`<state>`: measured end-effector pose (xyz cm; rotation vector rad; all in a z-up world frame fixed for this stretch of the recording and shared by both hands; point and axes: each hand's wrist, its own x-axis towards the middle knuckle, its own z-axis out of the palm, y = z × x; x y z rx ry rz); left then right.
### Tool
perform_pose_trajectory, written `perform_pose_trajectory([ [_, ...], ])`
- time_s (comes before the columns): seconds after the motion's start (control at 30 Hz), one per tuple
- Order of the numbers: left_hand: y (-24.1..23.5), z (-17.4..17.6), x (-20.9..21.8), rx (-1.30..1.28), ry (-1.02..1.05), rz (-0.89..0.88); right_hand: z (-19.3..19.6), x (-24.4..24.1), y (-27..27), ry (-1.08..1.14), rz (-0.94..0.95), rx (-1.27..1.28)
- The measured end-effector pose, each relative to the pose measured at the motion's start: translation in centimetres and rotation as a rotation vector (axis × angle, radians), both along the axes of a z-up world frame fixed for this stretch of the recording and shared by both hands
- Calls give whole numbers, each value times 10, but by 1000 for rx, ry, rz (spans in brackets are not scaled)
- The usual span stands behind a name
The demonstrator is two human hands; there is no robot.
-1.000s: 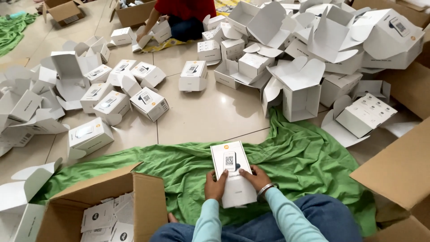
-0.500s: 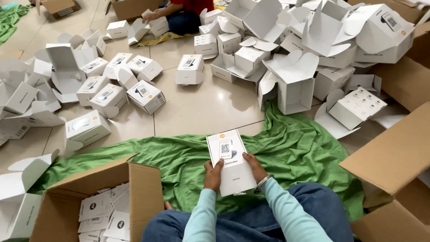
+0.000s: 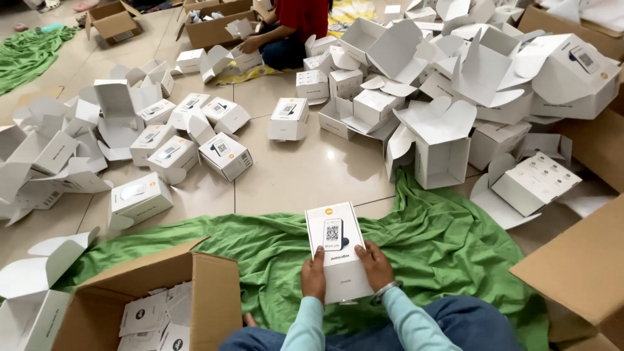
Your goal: The person sits on the floor assembling small white boxes and inserting printed booklets into them.
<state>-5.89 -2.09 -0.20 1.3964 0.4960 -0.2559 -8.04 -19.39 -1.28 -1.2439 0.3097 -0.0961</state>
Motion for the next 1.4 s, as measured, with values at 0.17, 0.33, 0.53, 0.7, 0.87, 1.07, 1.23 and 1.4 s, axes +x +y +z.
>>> perform_pose_trajectory([
  [0.17,-3,18,0,660,-184,49,-10,-8,2,-260,-305,-1510],
  [0.33,-3,-3,8,411,-246,117,-20,6,5,24,-114,-788],
  [0.53,0,-15,14,298,-141,-141,-12,1,-2,183,43,-123],
  [0.7,6,-14,29,344,-157,-483,-22,-2,-18,217,-84,-318],
  [0.87,45,63,64,424,0,-579,-6,4,-6,397,177,-26],
  [1.07,62,27,85,189,151,-602,-24,46,11,195,143,213],
  [1.23,77,-46,112,284,100,-366,-38,87,23,319,214,302],
  [1.4,90,-1,128,62,180,-195,-22,141,13,406,361,235],
])
